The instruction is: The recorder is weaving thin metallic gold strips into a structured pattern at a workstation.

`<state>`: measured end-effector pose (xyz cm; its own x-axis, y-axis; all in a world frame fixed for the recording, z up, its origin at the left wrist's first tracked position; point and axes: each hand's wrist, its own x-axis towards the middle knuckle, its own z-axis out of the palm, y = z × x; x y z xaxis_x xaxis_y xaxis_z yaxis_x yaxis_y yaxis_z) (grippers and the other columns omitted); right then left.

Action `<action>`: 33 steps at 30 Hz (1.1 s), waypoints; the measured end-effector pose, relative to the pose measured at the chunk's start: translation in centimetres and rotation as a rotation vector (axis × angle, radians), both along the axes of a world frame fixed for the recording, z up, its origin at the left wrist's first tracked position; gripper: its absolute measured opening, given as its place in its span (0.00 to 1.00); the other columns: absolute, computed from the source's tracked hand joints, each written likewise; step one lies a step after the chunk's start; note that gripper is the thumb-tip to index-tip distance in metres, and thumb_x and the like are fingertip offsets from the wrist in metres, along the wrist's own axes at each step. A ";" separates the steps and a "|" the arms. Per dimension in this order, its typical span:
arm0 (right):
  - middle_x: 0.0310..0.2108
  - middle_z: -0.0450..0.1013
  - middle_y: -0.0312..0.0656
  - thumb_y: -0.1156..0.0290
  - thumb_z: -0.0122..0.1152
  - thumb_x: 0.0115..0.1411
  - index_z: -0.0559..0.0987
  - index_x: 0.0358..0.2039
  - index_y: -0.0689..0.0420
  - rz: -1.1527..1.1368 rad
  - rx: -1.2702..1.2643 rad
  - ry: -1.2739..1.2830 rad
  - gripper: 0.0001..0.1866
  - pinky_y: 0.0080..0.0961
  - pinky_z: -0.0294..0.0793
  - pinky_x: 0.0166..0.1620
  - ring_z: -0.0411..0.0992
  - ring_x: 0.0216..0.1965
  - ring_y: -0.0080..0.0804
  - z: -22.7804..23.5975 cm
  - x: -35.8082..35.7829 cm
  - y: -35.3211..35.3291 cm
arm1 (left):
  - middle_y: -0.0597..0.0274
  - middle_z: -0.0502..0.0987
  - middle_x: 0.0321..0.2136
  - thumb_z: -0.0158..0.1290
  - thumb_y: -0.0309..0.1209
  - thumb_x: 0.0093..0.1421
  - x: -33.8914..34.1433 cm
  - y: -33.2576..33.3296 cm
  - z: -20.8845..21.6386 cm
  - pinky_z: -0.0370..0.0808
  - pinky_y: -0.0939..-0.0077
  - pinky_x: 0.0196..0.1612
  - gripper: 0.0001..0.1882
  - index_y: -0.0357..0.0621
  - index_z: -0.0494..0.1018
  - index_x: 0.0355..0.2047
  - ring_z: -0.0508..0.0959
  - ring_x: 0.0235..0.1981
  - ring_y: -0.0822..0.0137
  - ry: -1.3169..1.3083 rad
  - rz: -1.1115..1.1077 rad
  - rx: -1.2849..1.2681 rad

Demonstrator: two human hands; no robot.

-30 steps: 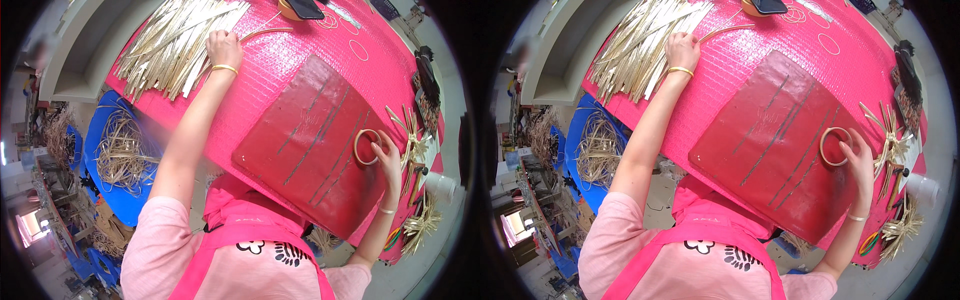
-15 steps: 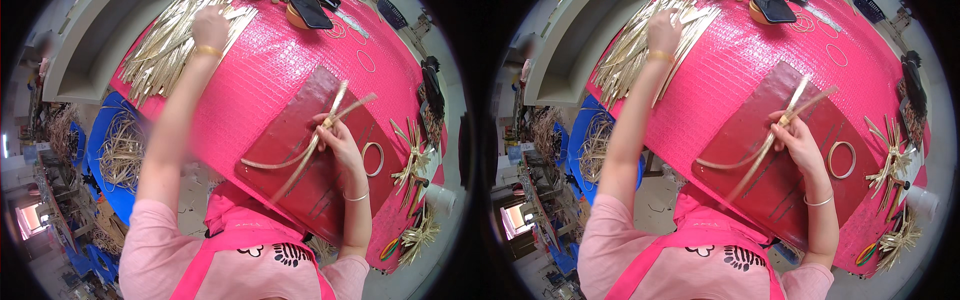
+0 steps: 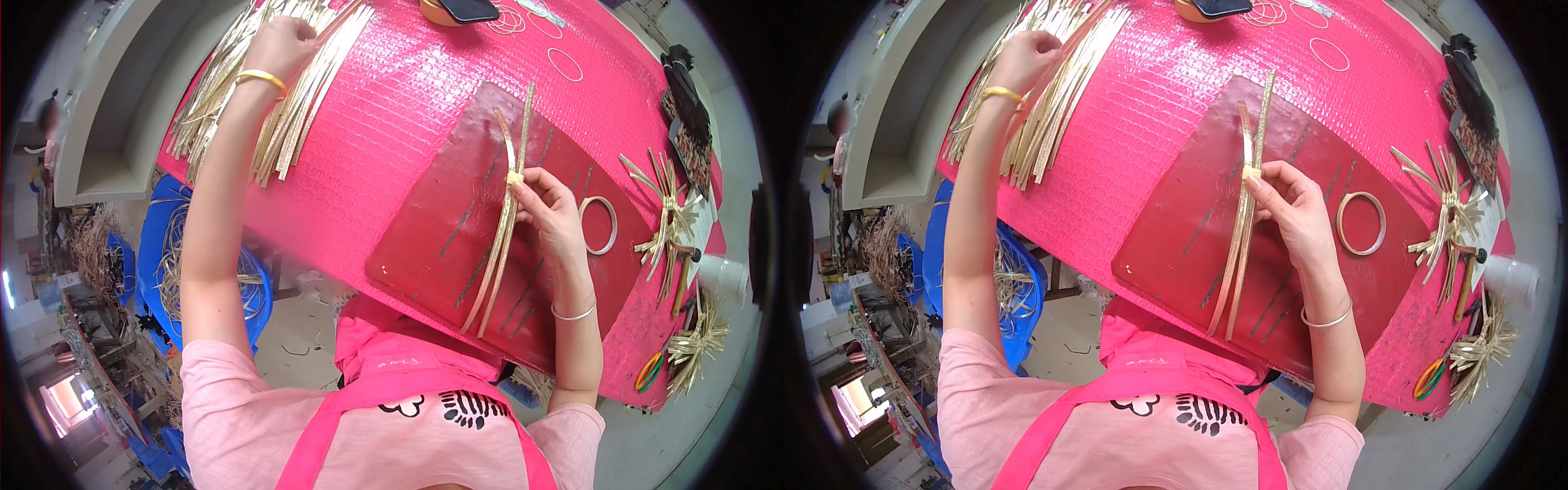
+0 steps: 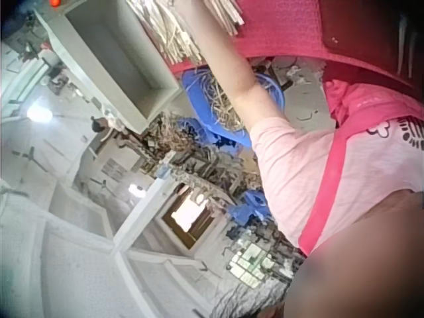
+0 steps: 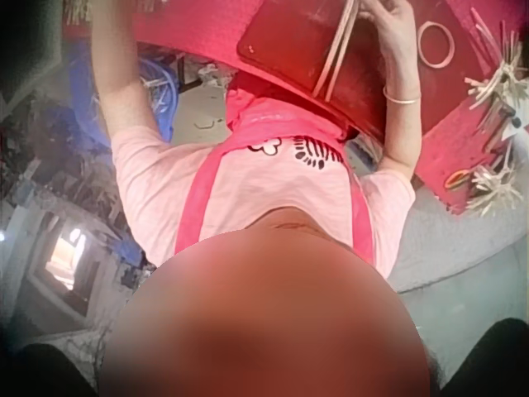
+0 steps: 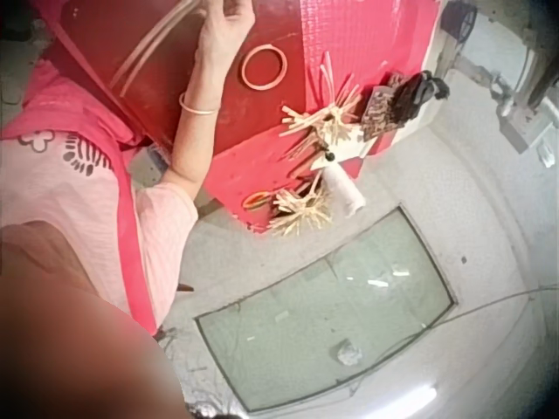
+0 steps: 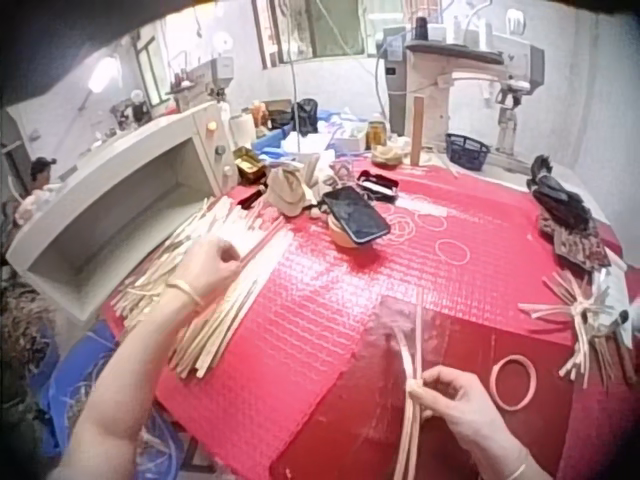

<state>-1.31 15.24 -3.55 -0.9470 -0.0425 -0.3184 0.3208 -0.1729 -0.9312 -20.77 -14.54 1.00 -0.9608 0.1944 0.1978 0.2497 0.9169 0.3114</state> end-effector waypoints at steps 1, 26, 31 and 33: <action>0.22 0.67 0.31 0.70 0.55 0.50 0.71 0.32 0.61 -0.004 -0.001 -0.001 0.10 0.09 0.61 0.25 0.63 0.23 0.13 0.3 0.3 0.0 | 0.63 0.73 0.22 0.51 0.29 0.46 2.3 1.3 2.3 0.70 0.82 0.26 0.09 0.38 0.71 0.28 0.73 0.25 0.75 -0.076 -0.087 0.174; 0.25 0.71 0.38 0.75 0.53 0.51 0.73 0.28 0.65 -0.313 -0.110 0.382 0.07 0.13 0.65 0.31 0.67 0.27 0.18 4.2 3.4 -2.7 | 0.57 0.73 0.24 0.50 0.25 0.49 18.7 13.5 1.5 0.73 0.84 0.22 0.09 0.32 0.67 0.31 0.74 0.21 0.72 -0.651 -0.263 1.425; 0.26 0.71 0.38 0.77 0.54 0.49 0.73 0.27 0.65 -0.309 -0.142 0.346 0.05 0.13 0.65 0.32 0.67 0.28 0.18 4.8 3.7 -3.3 | 0.57 0.73 0.24 0.51 0.25 0.49 18.9 13.6 1.5 0.73 0.85 0.22 0.10 0.31 0.68 0.30 0.74 0.22 0.72 -0.633 -0.242 1.442; 0.25 0.71 0.38 0.78 0.55 0.49 0.73 0.28 0.65 -0.332 -0.059 0.369 0.05 0.13 0.66 0.32 0.67 0.28 0.18 5.1 3.8 -3.7 | 0.57 0.73 0.23 0.51 0.26 0.49 19.0 13.8 1.3 0.72 0.85 0.22 0.10 0.30 0.67 0.30 0.74 0.23 0.73 -0.614 -0.234 1.445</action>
<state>2.54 11.56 1.53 -0.9617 0.2720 0.0343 -0.1094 -0.2660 -0.9577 -1.74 -0.76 2.26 -0.9377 0.3437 -0.0511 -0.1498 -0.2672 0.9519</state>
